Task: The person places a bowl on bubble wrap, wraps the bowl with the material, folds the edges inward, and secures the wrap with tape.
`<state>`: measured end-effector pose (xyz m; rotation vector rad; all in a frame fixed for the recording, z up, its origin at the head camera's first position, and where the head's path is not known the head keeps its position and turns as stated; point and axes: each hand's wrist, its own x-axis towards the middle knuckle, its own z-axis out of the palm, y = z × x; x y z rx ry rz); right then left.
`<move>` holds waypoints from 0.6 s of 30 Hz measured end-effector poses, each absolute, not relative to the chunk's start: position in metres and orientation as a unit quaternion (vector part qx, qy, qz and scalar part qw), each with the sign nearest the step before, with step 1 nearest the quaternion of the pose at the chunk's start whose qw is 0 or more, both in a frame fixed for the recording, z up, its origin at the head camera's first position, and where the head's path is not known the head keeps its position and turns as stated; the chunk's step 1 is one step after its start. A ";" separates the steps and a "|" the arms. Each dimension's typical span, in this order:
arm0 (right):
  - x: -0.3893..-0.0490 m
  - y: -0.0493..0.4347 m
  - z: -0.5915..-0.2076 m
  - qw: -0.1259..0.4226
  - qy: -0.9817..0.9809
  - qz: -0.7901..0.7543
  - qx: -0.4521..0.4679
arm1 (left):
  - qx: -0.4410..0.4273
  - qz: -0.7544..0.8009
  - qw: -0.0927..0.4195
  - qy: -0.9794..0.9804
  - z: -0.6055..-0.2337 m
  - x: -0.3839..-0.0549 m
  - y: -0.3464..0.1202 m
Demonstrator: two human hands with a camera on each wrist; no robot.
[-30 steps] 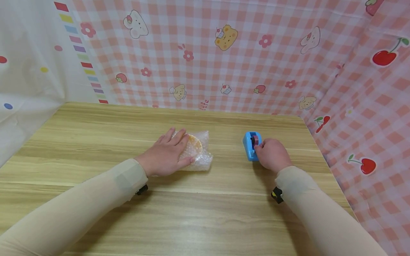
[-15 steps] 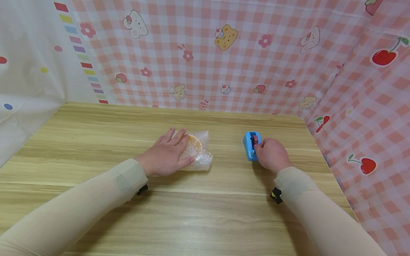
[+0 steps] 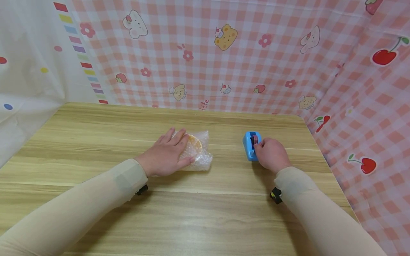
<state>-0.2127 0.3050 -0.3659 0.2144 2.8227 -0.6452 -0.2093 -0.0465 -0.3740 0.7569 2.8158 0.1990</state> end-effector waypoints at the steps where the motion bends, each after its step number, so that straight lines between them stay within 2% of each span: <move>1: -0.213 0.305 -0.366 0.119 0.964 -0.224 0.076 | 0.257 0.067 0.109 0.958 -0.374 -0.209 -0.047; 18: -0.213 0.301 -0.364 0.115 0.958 -0.245 0.093 | 0.255 0.073 0.110 0.958 -0.374 -0.210 -0.046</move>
